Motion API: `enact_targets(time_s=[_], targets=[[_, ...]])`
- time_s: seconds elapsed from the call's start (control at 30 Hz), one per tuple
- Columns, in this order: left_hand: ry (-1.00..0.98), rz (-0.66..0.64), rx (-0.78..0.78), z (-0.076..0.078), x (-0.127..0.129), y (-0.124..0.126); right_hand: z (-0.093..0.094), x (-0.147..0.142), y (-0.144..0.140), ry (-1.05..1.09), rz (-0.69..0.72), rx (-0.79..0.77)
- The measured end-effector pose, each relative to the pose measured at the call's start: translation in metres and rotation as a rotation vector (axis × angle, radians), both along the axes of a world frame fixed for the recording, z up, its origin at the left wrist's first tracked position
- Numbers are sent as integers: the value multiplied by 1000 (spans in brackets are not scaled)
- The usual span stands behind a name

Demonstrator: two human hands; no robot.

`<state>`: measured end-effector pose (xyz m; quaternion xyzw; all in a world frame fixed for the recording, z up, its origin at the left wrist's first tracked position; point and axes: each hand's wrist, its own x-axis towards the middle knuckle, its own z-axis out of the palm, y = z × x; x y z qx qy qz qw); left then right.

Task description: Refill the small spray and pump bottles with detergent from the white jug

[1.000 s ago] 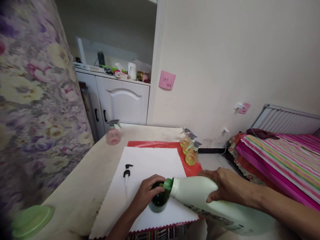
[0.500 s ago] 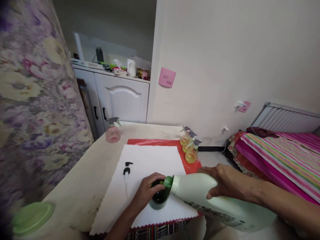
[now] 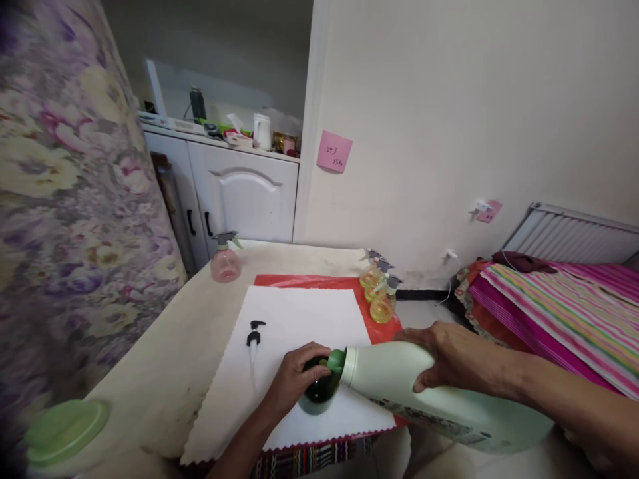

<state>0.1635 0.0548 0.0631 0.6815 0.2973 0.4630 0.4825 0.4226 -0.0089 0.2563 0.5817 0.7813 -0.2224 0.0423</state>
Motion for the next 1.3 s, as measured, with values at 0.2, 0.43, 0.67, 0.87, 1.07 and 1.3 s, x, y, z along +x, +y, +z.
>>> enact_targets(time_s=[0.2,0.43,0.67,0.87,1.07,1.3], targets=[[13,-2,13,0,-1,0,4,-1,-1,13,21,-1],[8,-6,29,0,-1,-1,8,-5,-1,24,29,-11],[19,0,18,-1,-1,-1,13,-10,-1,-8,18,-18],[29,-1,13,0,-1,-2,13,-10,-1,-22,14,-16],[27,3,6,-1,-1,-1,10,-8,1,-15,37,-7],[26,-1,15,-2,-1,-1,7,-4,2,-32,27,-12]])
